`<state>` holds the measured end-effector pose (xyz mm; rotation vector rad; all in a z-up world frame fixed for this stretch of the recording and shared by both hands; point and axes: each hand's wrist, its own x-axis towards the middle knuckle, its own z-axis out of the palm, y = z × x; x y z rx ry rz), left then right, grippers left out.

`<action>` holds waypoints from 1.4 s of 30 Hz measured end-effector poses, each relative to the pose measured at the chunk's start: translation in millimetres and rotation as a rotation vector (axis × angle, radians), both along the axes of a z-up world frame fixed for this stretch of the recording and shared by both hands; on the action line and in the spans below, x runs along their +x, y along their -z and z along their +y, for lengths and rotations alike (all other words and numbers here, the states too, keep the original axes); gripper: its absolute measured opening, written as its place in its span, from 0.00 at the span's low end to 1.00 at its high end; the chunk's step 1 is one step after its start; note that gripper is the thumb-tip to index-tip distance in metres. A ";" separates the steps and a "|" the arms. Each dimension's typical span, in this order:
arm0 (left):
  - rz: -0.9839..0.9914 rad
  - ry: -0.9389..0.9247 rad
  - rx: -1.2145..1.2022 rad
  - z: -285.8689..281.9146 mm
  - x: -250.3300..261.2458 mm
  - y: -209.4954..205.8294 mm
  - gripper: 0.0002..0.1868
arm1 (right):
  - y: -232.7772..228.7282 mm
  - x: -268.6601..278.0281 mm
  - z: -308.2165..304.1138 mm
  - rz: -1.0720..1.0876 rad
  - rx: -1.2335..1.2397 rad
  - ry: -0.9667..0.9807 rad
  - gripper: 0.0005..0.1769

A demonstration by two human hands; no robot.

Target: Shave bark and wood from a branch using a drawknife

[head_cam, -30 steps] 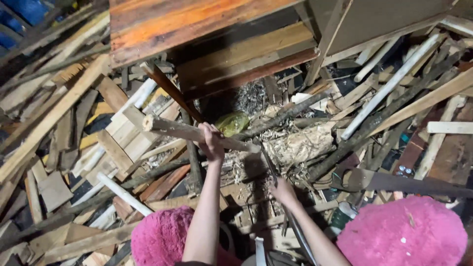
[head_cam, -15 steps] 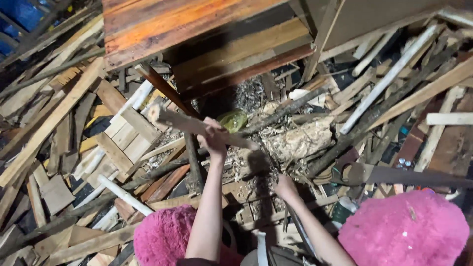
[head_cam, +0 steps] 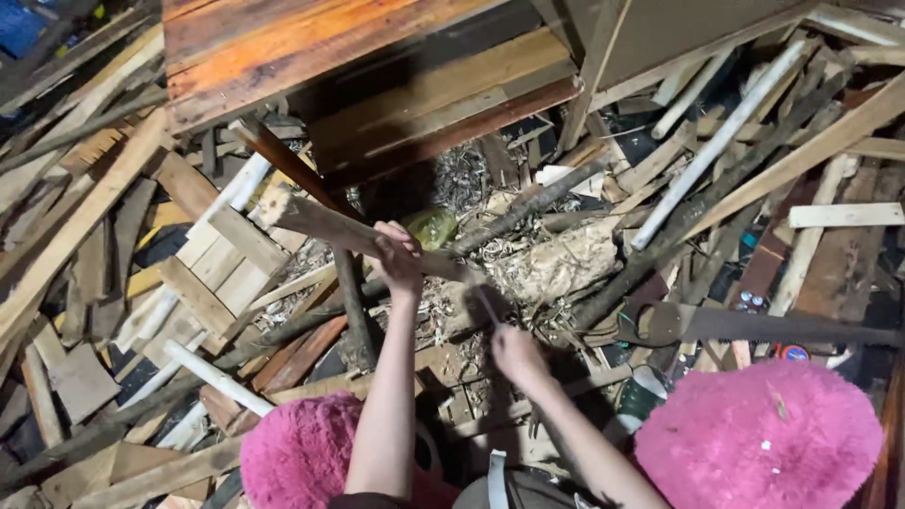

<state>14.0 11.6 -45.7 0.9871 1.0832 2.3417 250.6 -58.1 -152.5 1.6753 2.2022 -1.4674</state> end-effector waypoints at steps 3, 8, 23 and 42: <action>-0.007 -0.036 0.051 0.1 22.3 -21.4 0.34 | 88.3 29.5 13.5 0.109 -0.048 0.117 0.13; -0.003 -0.065 0.038 12.1 3.8 -7.6 0.31 | 15.9 9.2 1.9 0.084 0.029 0.110 0.20; 0.212 -0.332 -0.262 -8.6 17.5 -42.5 0.31 | -37.3 -0.7 -0.8 0.124 -0.044 0.089 0.20; 0.237 -0.010 -0.103 -21.8 21.9 -24.6 0.28 | 37.9 5.4 3.9 0.026 -0.045 0.017 0.14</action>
